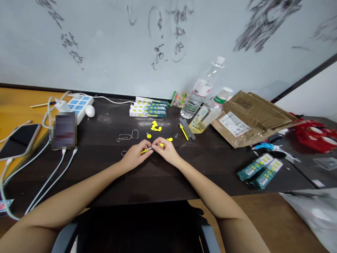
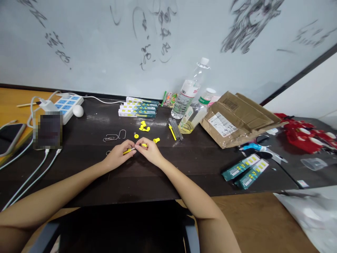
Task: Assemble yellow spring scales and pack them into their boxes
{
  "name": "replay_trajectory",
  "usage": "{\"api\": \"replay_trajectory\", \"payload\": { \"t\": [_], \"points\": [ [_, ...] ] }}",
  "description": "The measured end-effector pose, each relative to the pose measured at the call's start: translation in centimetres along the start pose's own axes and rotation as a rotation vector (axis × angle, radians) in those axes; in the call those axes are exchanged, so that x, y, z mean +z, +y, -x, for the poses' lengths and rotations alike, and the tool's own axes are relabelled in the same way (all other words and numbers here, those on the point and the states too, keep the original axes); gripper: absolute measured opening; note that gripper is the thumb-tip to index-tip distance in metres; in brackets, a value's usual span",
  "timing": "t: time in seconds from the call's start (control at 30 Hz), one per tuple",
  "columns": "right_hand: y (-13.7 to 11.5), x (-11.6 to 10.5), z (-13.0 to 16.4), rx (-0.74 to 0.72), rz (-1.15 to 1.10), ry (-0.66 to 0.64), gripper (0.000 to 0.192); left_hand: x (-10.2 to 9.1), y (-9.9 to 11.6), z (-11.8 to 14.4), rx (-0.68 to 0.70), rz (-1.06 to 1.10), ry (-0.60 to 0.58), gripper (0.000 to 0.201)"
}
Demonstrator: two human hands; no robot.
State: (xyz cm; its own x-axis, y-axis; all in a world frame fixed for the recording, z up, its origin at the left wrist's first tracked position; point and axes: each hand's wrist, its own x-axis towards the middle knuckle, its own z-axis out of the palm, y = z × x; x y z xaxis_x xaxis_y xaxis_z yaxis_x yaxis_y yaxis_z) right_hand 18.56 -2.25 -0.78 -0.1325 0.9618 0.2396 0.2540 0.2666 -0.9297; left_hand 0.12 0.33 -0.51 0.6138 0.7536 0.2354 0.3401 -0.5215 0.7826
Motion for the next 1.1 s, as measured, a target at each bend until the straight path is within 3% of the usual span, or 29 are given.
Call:
{"api": "replay_trajectory", "payload": {
  "t": [0.17,0.3,0.63,0.8,0.87,0.93,1.0,1.07,1.1],
  "points": [
    [-0.3,-0.2,-0.1,0.007,0.019,0.019,0.025,0.0,0.1,-0.2,-0.066,0.28,-0.133,0.031],
    [-0.5,-0.3,-0.2,-0.018,-0.069,0.041,0.026,0.2,-0.2,-0.3,-0.088,0.442,-0.113,0.027],
    [0.2,0.5,0.0,0.008,0.016,-0.045,0.024,-0.2,0.5,0.0,-0.041,0.225,-0.035,0.02],
    [-2.2,-1.5,0.0,-0.106,0.363,-0.01,0.025,-0.4,0.1,-0.2,-0.058,0.156,-0.024,0.024],
    [-4.3,-3.4,1.4,-0.137,0.649,0.117,0.028,-0.5,-0.1,-0.3,-0.06,0.143,-0.019,0.026],
    [-6.0,-5.6,4.1,-0.027,0.949,0.289,0.031,-0.5,-0.2,-0.4,-0.064,0.133,-0.015,0.027],
    [-6.3,-7.6,7.7,0.221,1.242,0.443,0.031,-0.5,-0.2,-0.3,-0.061,0.126,-0.011,0.027],
    [-5.0,-9.2,11.4,0.516,1.437,0.441,0.029,-0.4,-0.1,-0.3,-0.052,0.121,-0.009,0.027],
    [-4.0,-9.7,12.9,0.624,1.485,0.377,0.029,-0.4,-0.1,-0.3,-0.047,0.119,-0.01,0.026]
  ]
}}
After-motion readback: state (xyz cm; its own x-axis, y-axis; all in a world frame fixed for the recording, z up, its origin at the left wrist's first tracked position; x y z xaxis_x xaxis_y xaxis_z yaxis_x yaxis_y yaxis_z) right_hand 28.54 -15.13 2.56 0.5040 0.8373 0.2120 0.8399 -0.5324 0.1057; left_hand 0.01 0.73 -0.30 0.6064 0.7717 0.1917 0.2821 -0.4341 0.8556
